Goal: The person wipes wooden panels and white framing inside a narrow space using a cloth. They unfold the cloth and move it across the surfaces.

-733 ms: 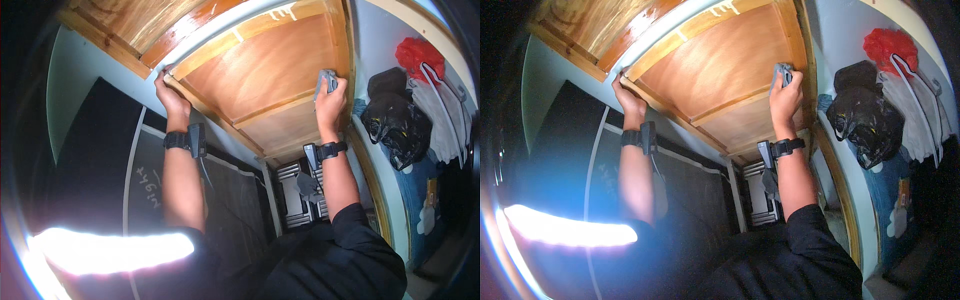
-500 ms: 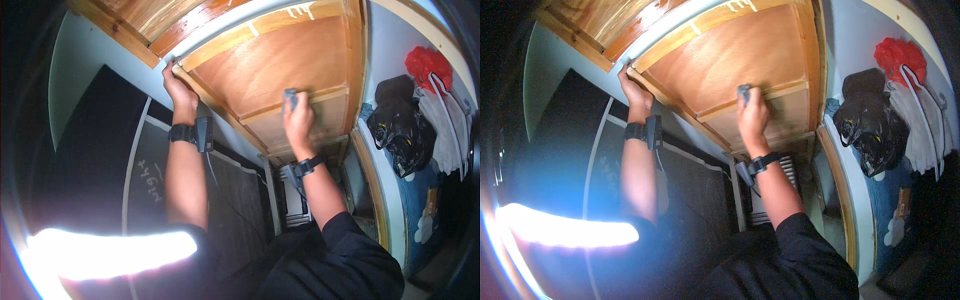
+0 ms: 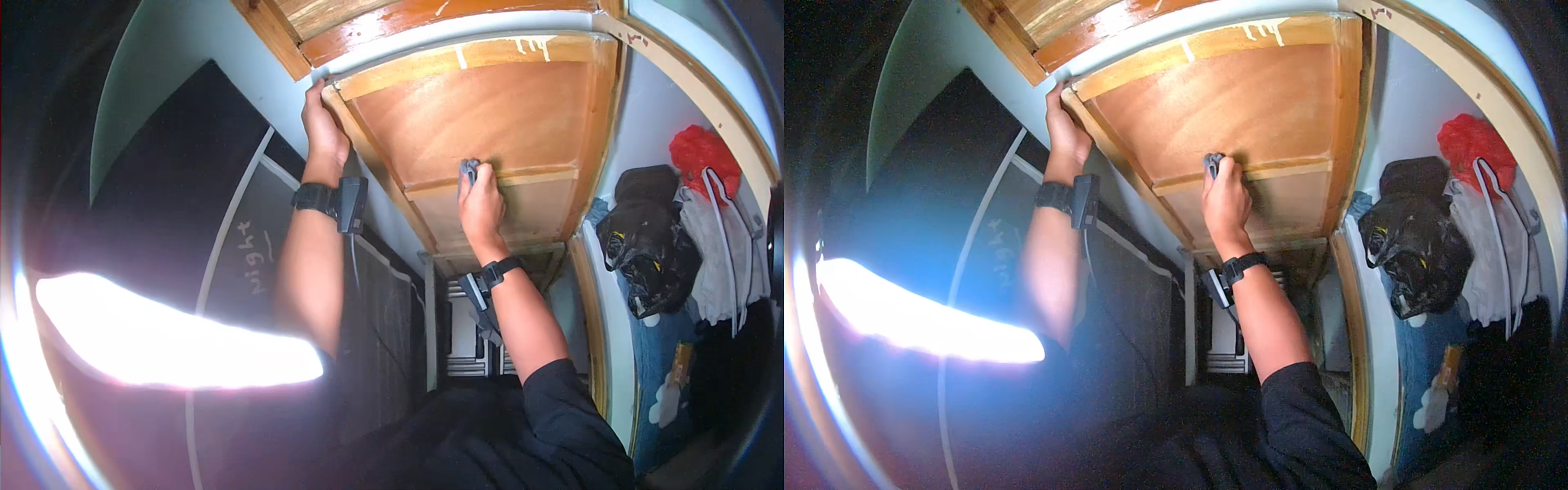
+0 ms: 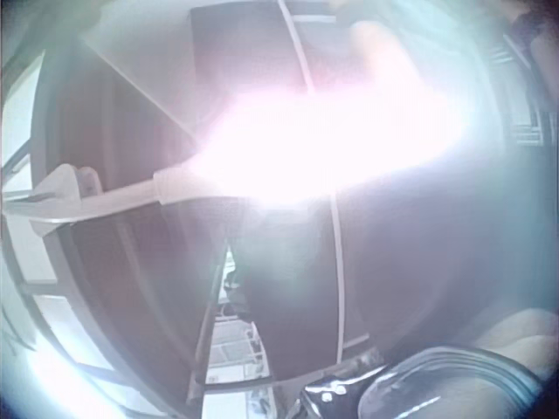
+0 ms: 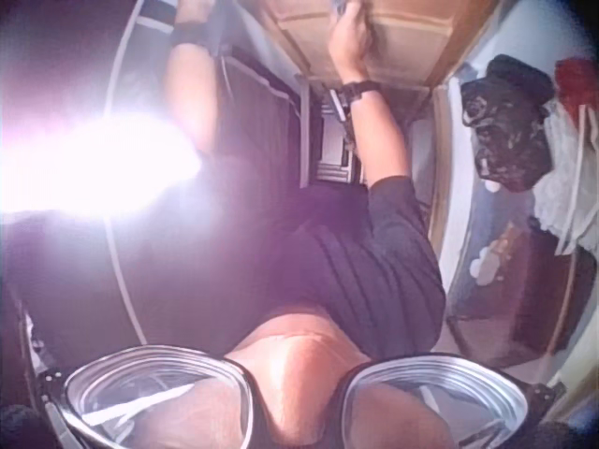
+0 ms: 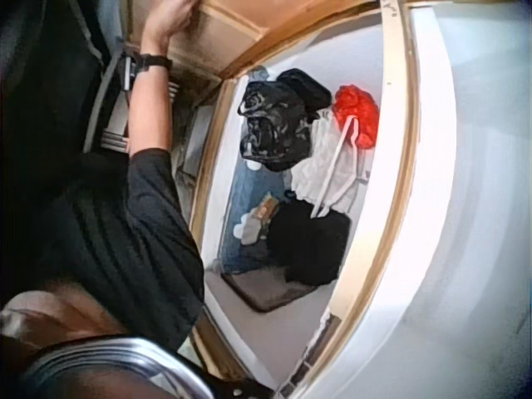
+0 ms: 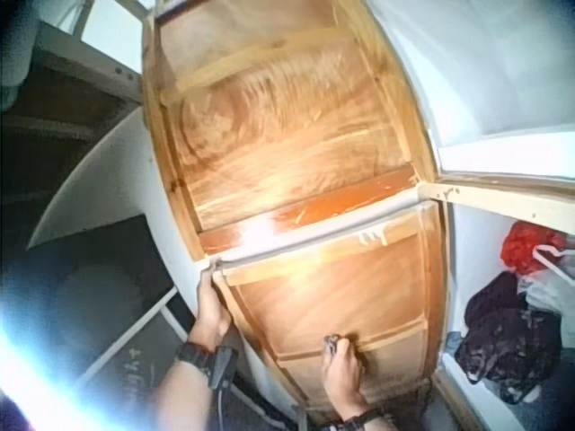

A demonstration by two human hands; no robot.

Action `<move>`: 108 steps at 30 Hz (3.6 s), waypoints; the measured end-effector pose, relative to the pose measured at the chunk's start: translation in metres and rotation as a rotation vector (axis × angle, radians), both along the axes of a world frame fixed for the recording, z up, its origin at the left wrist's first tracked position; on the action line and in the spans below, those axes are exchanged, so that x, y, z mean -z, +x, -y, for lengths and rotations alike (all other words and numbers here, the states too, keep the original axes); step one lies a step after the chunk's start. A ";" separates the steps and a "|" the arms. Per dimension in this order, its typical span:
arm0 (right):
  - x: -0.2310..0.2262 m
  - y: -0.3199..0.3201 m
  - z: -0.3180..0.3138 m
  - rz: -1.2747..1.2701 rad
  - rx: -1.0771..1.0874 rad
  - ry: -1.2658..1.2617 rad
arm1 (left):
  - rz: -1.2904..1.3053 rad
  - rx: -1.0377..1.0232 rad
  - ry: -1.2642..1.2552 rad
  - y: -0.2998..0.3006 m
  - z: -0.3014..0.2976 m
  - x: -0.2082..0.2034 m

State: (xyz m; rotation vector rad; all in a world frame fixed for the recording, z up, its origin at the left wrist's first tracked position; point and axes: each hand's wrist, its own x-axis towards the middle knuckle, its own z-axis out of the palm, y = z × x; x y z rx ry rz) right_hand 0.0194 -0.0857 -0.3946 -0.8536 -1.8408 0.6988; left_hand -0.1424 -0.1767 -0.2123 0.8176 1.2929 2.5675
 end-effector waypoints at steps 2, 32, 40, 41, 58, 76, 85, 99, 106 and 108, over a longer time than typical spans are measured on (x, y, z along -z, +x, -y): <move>-0.006 0.003 0.002 0.073 -0.004 -0.014 | -0.005 -0.010 0.006 -0.002 0.001 0.000; -0.015 0.018 -0.007 0.404 -0.037 0.213 | -0.108 -0.199 -0.004 0.018 0.010 -0.006; -0.013 0.020 -0.012 0.370 -0.130 0.113 | -0.147 -0.138 -0.009 0.017 0.010 0.000; -0.016 0.018 -0.010 0.375 -0.135 0.119 | -0.186 -0.147 0.025 0.012 0.014 -0.002; -0.023 0.026 0.000 0.398 -0.072 0.006 | -0.069 0.131 0.119 0.010 0.020 0.002; -0.017 0.026 -0.001 0.337 -0.081 -0.031 | -0.187 0.055 0.063 0.012 0.016 0.007; -0.013 0.027 -0.001 0.309 -0.070 -0.045 | -0.247 0.028 0.038 0.004 0.012 0.013; -0.008 0.024 -0.004 0.315 -0.066 -0.037 | -0.251 0.031 0.074 0.003 0.010 0.015; -0.007 0.024 -0.008 0.312 -0.062 -0.034 | -0.282 0.013 0.030 -0.004 0.004 0.016; -0.009 0.022 -0.005 0.356 -0.076 -0.058 | -0.286 0.000 0.033 -0.006 0.007 0.017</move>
